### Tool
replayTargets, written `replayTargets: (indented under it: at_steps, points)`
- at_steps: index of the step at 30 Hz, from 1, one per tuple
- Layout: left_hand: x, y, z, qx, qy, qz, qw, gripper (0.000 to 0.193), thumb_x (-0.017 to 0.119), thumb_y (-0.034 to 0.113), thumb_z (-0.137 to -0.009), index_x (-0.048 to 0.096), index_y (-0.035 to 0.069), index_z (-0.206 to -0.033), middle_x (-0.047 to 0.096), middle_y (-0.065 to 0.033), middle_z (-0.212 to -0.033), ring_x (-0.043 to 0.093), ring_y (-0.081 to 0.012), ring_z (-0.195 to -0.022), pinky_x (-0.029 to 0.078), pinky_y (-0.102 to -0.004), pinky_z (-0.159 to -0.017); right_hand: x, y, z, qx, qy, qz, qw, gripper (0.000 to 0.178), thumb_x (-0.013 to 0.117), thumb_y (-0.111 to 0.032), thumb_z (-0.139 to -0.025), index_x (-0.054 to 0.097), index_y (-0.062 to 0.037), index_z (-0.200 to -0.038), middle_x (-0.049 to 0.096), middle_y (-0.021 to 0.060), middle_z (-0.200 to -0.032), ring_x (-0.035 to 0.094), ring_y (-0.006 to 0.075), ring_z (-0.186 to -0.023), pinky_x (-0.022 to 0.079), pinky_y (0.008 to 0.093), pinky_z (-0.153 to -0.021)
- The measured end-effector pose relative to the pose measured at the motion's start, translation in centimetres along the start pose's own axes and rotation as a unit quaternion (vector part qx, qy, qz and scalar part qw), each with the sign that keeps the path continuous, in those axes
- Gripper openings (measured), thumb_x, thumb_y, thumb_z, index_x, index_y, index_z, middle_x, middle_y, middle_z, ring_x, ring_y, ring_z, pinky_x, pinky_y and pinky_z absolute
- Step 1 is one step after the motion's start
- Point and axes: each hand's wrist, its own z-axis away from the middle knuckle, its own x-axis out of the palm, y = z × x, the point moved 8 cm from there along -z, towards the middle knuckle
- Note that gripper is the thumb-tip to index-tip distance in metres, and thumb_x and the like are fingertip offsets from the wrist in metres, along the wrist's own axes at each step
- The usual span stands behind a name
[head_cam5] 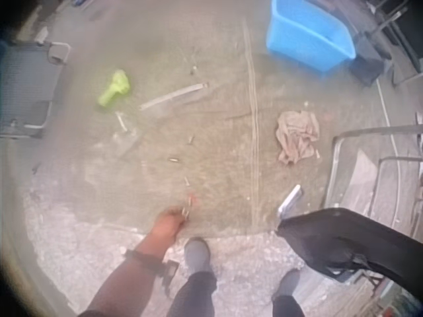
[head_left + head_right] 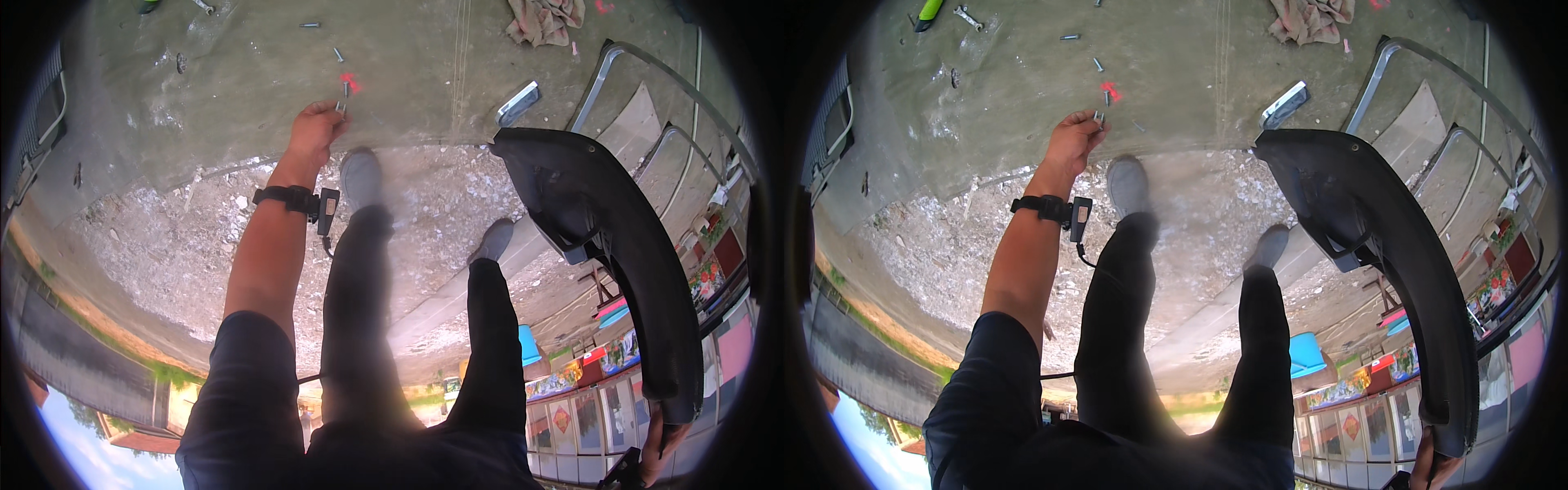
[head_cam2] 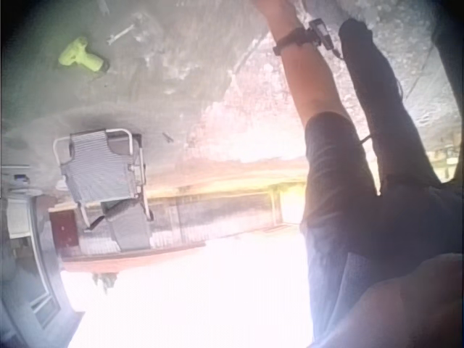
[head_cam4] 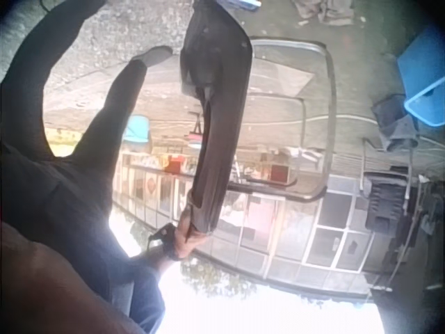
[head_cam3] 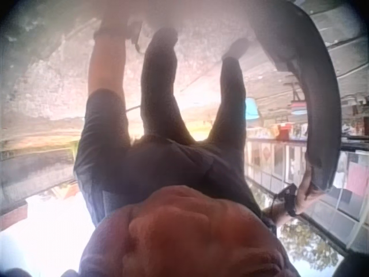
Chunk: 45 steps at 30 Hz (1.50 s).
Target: The person assembles a chair by attaching a black seat cushion to a metal frame. They handle small plastic parts, pick up the seat, and use a screwdriver to fasten screws into the frame, securing the seat in place.
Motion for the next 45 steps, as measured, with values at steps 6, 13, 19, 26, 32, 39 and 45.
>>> replayTargets:
  at_steps: [6,13,19,26,32,39,45]
  points:
    - [0.3,0.5,-2.1,0.053,0.065,-0.050,0.995,0.048,0.063,-0.006,-0.084,0.051,-0.009,-0.130,0.063,-0.0157,-0.107,0.068,-0.0258,-0.089,0.060,-0.0340,-0.080,-1.2,1.0,-0.5,0.111,-0.078,0.033,0.990,0.038,0.065,-0.014,-0.096,0.053,0.0013,-0.129,0.061,0.0146,-0.121,0.057,0.0203,-0.107,0.045,0.0352,-0.094]
    - [-1.5,0.8,-5.1,0.223,0.127,-0.373,0.892,0.037,0.066,0.006,-0.080,0.065,0.003,-0.117,0.068,-0.0169,-0.105,0.069,-0.0319,-0.090,0.056,-0.0400,-0.080,0.9,-10.2,-0.7,0.096,-0.007,0.032,0.995,0.036,0.075,-0.029,-0.090,0.068,0.0008,-0.109,0.069,0.0096,-0.099,0.060,0.0164,-0.086,0.051,0.0346,-0.073]
    - [1.9,5.3,-3.1,0.244,0.143,-0.617,0.735,0.021,0.067,0.021,-0.087,0.069,0.009,-0.104,0.068,-0.0169,-0.108,0.066,-0.0366,-0.100,0.053,-0.0460,-0.085,0.4,-8.9,-2.7,0.030,-0.003,0.040,0.999,0.022,0.074,-0.016,-0.089,0.070,0.0030,-0.098,0.070,0.0081,-0.093,0.060,0.0146,-0.084,0.050,0.0331,-0.072]
    - [4.4,5.9,-3.1,0.219,0.141,-0.688,0.677,0.028,0.069,0.032,-0.087,0.069,0.009,-0.102,0.068,-0.0188,-0.105,0.067,-0.0363,-0.098,0.054,-0.0474,-0.082,0.6,-10.0,-2.7,0.044,-0.017,0.014,0.999,0.014,0.067,-0.009,-0.092,0.070,0.0043,-0.096,0.070,0.0075,-0.092,0.059,0.0150,-0.080,0.049,0.0321,-0.069]
    - [3.0,5.9,-4.4,0.215,0.132,-0.652,0.715,0.032,0.070,0.033,-0.084,0.069,0.006,-0.100,0.070,-0.0173,-0.099,0.068,-0.0353,-0.095,0.055,-0.0457,-0.082,0.6,-10.5,-3.1,0.023,-0.014,0.053,0.998,0.019,0.064,-0.016,-0.094,0.067,0.0034,-0.094,0.066,0.0039,-0.087,0.059,0.0137,-0.078,0.047,0.0273,-0.066]
    - [0.5,11.4,-4.4,0.260,0.194,-0.460,0.827,0.033,0.072,0.029,-0.080,0.069,0.000,-0.097,0.074,-0.0170,-0.088,0.071,-0.0342,-0.084,0.055,-0.0415,-0.079,0.9,-11.1,-3.2,0.003,-0.008,0.051,0.999,0.020,0.066,-0.017,-0.093,0.066,0.0029,-0.090,0.065,0.0030,-0.082,0.058,0.0134,-0.073,0.046,0.0270,-0.062]
    - [0.3,15.3,-6.2,0.304,0.203,-0.530,0.765,0.034,0.072,0.028,-0.081,0.068,0.002,-0.102,0.074,-0.0165,-0.093,0.071,-0.0342,-0.090,0.055,-0.0422,-0.080,1.2,-11.9,-3.5,-0.021,-0.006,0.025,0.999,0.016,0.070,-0.012,-0.090,0.067,0.0029,-0.085,0.066,0.0045,-0.079,0.056,0.0140,-0.067,0.045,0.0304,-0.059]
